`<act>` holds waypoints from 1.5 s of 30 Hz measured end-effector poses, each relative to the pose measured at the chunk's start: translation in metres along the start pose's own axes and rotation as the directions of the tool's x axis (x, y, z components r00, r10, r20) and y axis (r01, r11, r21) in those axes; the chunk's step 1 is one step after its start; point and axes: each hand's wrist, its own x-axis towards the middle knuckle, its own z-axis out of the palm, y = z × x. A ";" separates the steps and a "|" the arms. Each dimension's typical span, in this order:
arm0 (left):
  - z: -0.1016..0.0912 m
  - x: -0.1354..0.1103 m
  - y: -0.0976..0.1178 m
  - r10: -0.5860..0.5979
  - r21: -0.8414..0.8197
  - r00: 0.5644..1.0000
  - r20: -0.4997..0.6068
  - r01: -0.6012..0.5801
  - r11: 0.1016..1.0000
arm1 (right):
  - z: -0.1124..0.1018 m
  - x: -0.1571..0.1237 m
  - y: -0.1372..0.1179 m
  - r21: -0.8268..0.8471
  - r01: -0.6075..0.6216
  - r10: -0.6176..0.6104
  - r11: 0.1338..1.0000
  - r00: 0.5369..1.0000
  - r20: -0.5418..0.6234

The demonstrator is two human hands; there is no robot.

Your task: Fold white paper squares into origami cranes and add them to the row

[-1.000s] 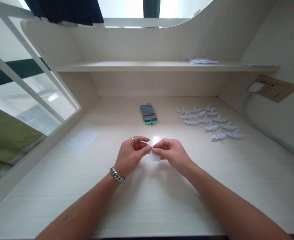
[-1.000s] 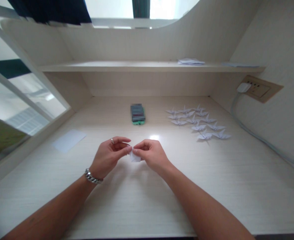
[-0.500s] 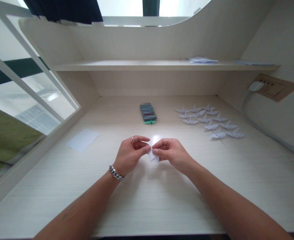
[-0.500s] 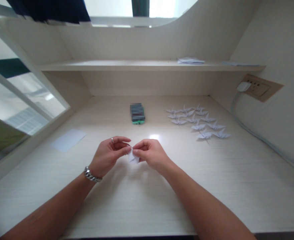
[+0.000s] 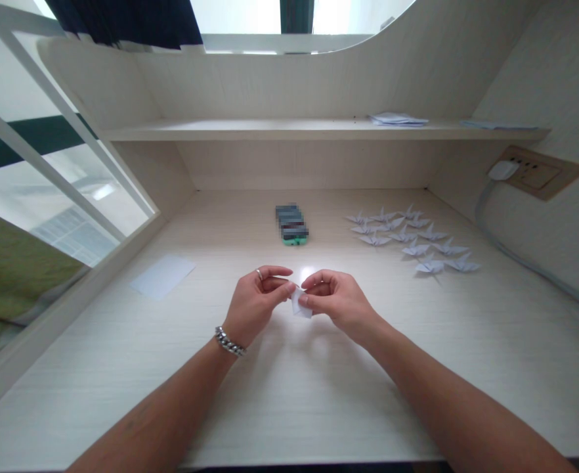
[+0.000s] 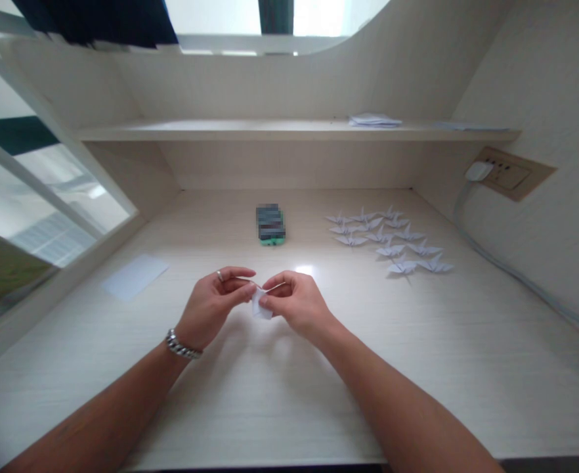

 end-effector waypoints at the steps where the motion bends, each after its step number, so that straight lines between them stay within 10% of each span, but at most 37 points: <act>1: 0.000 0.001 -0.001 -0.007 -0.016 1.000 0.009 0.007 1.000 | 0.000 0.000 0.001 -0.002 0.016 -0.016 1.000 1.000 -0.015; 45: 0.000 0.003 -0.006 -0.060 0.041 0.994 0.095 0.056 0.998 | 0.001 -0.005 0.007 -0.136 0.158 -0.154 0.978 0.987 0.040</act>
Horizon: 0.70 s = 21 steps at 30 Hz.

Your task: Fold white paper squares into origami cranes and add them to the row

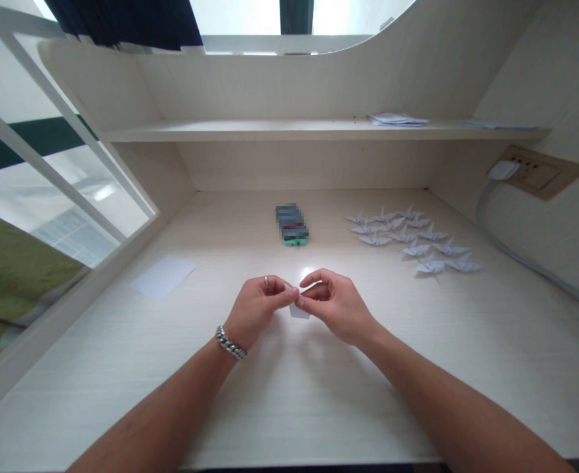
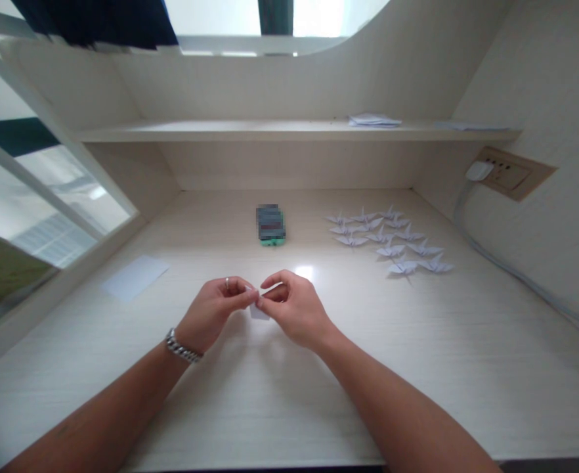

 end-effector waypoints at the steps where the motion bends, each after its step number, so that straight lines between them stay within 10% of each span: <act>1: -0.001 0.000 0.000 -0.012 -0.013 1.000 0.000 0.012 1.000 | 0.000 0.000 0.000 0.000 -0.007 0.007 1.000 1.000 -0.002; 21: -0.001 0.002 -0.004 0.093 0.240 0.995 -0.043 -0.080 0.968 | -0.002 0.006 0.000 0.037 -0.098 0.098 0.994 0.995 0.022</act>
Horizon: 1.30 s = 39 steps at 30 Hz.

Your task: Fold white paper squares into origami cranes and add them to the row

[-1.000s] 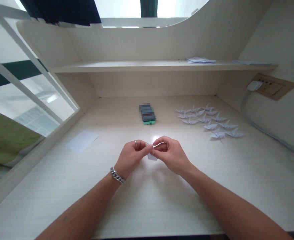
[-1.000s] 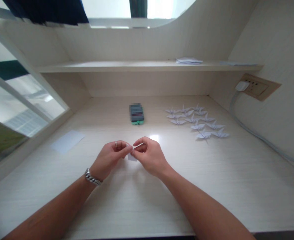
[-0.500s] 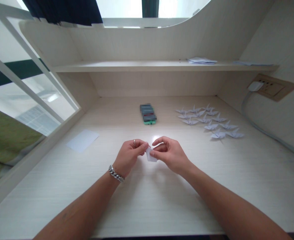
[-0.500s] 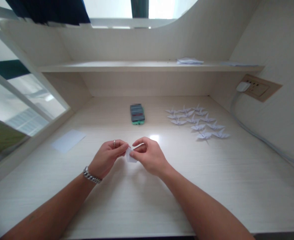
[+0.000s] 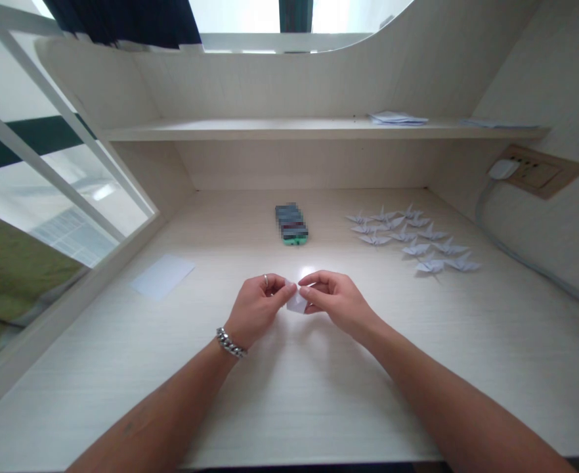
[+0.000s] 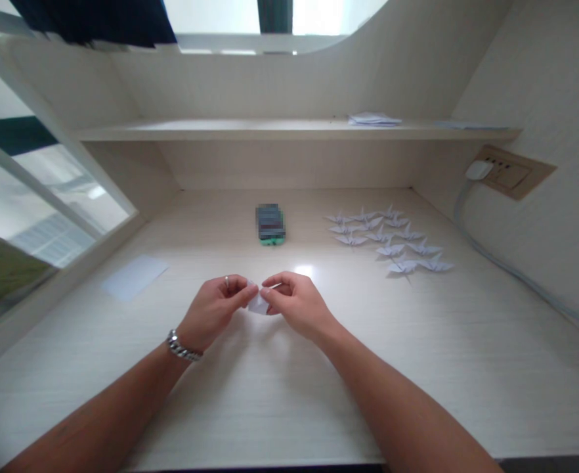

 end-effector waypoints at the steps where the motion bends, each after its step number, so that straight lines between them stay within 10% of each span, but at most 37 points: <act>1: 0.000 0.000 0.000 -0.005 -0.007 1.000 0.003 0.005 1.000 | 0.000 0.000 -0.001 -0.041 0.007 -0.006 0.999 1.000 0.015; 18: 0.002 0.000 -0.001 -0.101 -0.272 0.994 -0.037 0.087 0.958 | 0.003 -0.004 0.000 -0.271 0.133 -0.142 0.953 0.990 -0.013; 39: 0.007 -0.003 0.007 -0.032 -0.174 0.990 -0.136 0.007 0.985 | 0.007 -0.005 -0.003 -0.364 0.132 -0.140 0.922 0.990 0.005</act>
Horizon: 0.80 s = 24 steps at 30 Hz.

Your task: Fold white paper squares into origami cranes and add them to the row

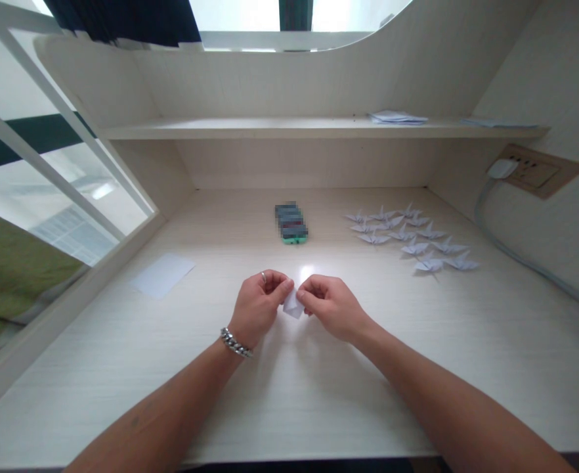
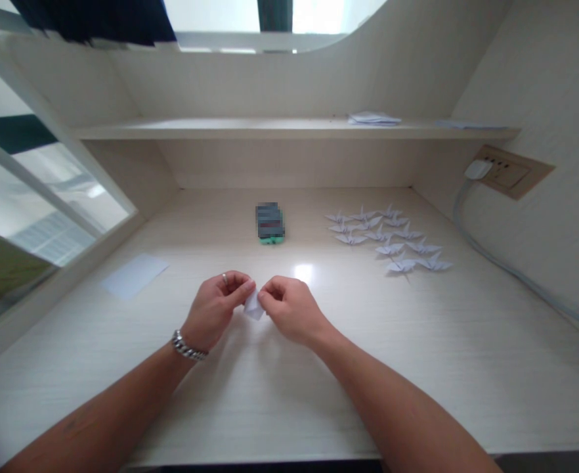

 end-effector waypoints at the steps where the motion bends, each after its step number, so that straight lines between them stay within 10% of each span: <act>1: 0.000 0.000 0.000 0.005 -0.003 1.000 -0.002 -0.005 1.000 | 0.000 0.000 -0.001 0.018 -0.002 0.002 1.000 1.000 -0.006; 24: -0.006 0.002 0.002 0.039 -0.079 0.994 -0.100 -0.047 0.996 | 0.001 -0.001 0.003 0.152 -0.004 0.000 0.988 1.000 0.028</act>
